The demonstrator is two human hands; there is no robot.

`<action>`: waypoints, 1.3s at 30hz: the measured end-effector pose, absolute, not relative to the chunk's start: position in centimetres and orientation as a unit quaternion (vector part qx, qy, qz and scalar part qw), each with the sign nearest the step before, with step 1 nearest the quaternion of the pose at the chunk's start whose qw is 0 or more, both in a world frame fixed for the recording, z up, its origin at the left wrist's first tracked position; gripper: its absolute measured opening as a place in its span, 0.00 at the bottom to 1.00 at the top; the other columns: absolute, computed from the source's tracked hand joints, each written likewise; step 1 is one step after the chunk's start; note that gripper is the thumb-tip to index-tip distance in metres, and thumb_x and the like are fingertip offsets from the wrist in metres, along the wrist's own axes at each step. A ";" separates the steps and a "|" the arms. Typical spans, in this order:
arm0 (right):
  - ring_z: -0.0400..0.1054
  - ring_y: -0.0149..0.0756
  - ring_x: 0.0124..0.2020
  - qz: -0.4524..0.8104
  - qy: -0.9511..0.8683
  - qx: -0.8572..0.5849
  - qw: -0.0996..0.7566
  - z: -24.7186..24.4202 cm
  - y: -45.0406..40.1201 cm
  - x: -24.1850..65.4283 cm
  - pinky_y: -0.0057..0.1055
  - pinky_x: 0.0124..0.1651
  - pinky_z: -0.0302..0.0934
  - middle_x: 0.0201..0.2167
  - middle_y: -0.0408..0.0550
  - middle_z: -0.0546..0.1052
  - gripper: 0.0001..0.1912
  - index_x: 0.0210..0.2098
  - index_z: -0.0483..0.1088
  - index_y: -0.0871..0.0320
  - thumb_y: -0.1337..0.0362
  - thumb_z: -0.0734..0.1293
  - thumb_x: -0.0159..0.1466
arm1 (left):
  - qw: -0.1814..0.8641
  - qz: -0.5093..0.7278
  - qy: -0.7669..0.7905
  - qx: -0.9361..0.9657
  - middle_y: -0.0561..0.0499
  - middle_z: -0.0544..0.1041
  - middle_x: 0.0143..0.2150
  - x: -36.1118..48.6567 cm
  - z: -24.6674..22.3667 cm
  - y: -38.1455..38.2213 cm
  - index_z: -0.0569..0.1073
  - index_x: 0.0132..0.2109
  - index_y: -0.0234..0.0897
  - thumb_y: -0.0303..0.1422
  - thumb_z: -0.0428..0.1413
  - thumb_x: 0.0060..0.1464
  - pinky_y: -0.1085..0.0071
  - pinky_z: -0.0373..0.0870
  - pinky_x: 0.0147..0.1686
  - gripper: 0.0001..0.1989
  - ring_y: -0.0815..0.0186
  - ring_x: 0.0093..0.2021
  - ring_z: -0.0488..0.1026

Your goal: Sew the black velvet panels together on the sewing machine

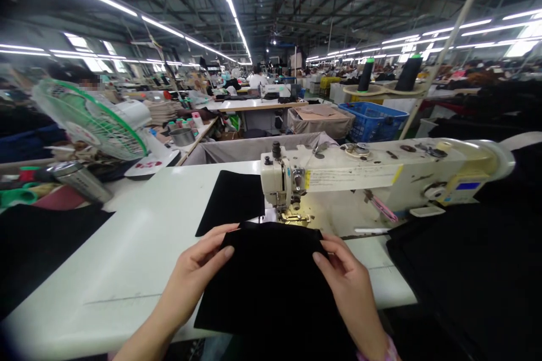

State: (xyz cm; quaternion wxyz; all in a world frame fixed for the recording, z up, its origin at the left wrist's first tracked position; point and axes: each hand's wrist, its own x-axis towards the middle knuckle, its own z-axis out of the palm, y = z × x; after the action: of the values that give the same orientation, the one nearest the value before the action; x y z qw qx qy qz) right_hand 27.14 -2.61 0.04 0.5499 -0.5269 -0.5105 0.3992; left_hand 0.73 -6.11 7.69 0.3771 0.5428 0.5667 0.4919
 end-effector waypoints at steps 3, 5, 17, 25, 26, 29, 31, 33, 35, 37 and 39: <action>0.72 0.50 0.53 0.423 -0.483 -0.530 0.555 0.4 -3.0 27.2 0.40 0.58 0.65 0.51 0.52 0.80 0.18 0.38 0.80 0.56 0.50 0.75 0.55 | 0.329 0.512 0.592 0.529 0.47 0.80 0.49 1.2 8.1 -6.7 0.83 0.37 0.42 0.39 0.60 0.56 0.63 0.67 0.57 0.09 0.55 0.51 0.74; 0.72 0.50 0.54 0.421 -0.462 -0.540 0.564 0.5 -3.2 27.2 0.39 0.57 0.66 0.50 0.51 0.80 0.18 0.39 0.80 0.55 0.50 0.75 0.55 | 0.322 0.528 0.597 0.511 0.47 0.80 0.48 1.3 8.2 -7.1 0.83 0.37 0.42 0.41 0.59 0.57 0.63 0.66 0.57 0.11 0.55 0.50 0.74; 0.75 0.44 0.49 0.556 -0.307 -0.462 0.620 2.7 -3.6 26.1 0.33 0.56 0.67 0.40 0.45 0.83 0.21 0.35 0.81 0.55 0.56 0.82 0.43 | 0.422 0.667 0.539 0.294 0.44 0.81 0.47 1.3 6.8 -7.6 0.84 0.35 0.37 0.43 0.72 0.37 0.64 0.68 0.53 0.18 0.54 0.51 0.74; 0.72 0.42 0.54 0.550 -0.239 -0.496 0.628 3.7 -3.7 25.7 0.24 0.56 0.65 0.42 0.42 0.83 0.24 0.33 0.82 0.53 0.54 0.83 0.36 | 0.361 0.686 0.543 0.322 0.45 0.82 0.42 1.5 7.5 -8.3 0.84 0.33 0.37 0.45 0.71 0.39 0.65 0.70 0.50 0.17 0.57 0.45 0.76; 0.73 0.40 0.52 0.553 -0.238 -0.492 0.629 3.8 -3.7 25.6 0.21 0.53 0.66 0.41 0.42 0.84 0.25 0.34 0.82 0.53 0.54 0.84 0.36 | 0.362 0.689 0.545 0.312 0.45 0.82 0.41 1.6 7.6 -8.3 0.84 0.33 0.37 0.45 0.71 0.38 0.65 0.70 0.49 0.18 0.57 0.44 0.76; 0.76 0.35 0.44 0.560 -0.227 -0.487 0.631 3.8 -3.7 25.6 0.17 0.46 0.68 0.37 0.41 0.84 0.25 0.33 0.82 0.54 0.55 0.84 0.36 | 0.375 0.696 0.548 0.272 0.46 0.83 0.37 1.7 7.7 -8.2 0.83 0.32 0.36 0.46 0.72 0.34 0.68 0.70 0.45 0.20 0.61 0.40 0.75; 0.76 0.34 0.41 0.563 -0.220 -0.486 0.631 3.8 -3.8 25.5 0.16 0.43 0.69 0.35 0.42 0.84 0.25 0.32 0.82 0.55 0.55 0.84 0.35 | 0.386 0.697 0.548 0.253 0.48 0.82 0.35 1.8 7.7 -8.1 0.83 0.32 0.36 0.45 0.73 0.33 0.70 0.70 0.42 0.21 0.64 0.37 0.74; 0.76 0.33 0.40 0.564 -0.219 -0.483 0.633 3.9 -3.8 25.5 0.15 0.42 0.69 0.34 0.42 0.84 0.25 0.32 0.82 0.55 0.55 0.84 0.35 | 0.386 0.700 0.547 0.251 0.49 0.82 0.33 1.8 7.8 -8.0 0.82 0.33 0.36 0.45 0.73 0.33 0.72 0.69 0.40 0.21 0.66 0.36 0.73; 0.76 0.33 0.41 0.561 -0.217 -0.483 0.636 3.9 -3.9 25.5 0.15 0.43 0.69 0.34 0.42 0.84 0.26 0.32 0.82 0.55 0.55 0.84 0.34 | 0.378 0.704 0.543 0.258 0.50 0.81 0.31 1.8 7.8 -8.0 0.82 0.32 0.36 0.44 0.73 0.34 0.74 0.69 0.39 0.20 0.67 0.35 0.73; 0.75 0.34 0.42 0.558 -0.215 -0.487 0.637 4.1 -4.0 25.5 0.16 0.43 0.69 0.35 0.42 0.84 0.26 0.33 0.82 0.55 0.55 0.84 0.34 | 0.373 0.709 0.538 0.262 0.51 0.80 0.30 1.8 7.9 -7.9 0.81 0.31 0.36 0.44 0.72 0.34 0.74 0.69 0.39 0.19 0.67 0.34 0.73; 0.75 0.35 0.42 0.557 -0.214 -0.491 0.634 4.1 -4.0 25.6 0.16 0.43 0.69 0.35 0.42 0.84 0.27 0.33 0.82 0.55 0.55 0.84 0.33 | 0.367 0.714 0.535 0.264 0.51 0.80 0.30 1.8 7.8 -7.8 0.80 0.30 0.36 0.43 0.72 0.35 0.74 0.70 0.39 0.18 0.67 0.34 0.74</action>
State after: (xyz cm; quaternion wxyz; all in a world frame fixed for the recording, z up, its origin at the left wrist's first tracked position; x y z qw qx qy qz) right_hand 25.57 -3.99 4.13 0.6345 -0.4915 -0.2144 0.5567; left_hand 1.82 -7.80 7.84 0.3667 0.2644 0.5345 0.7141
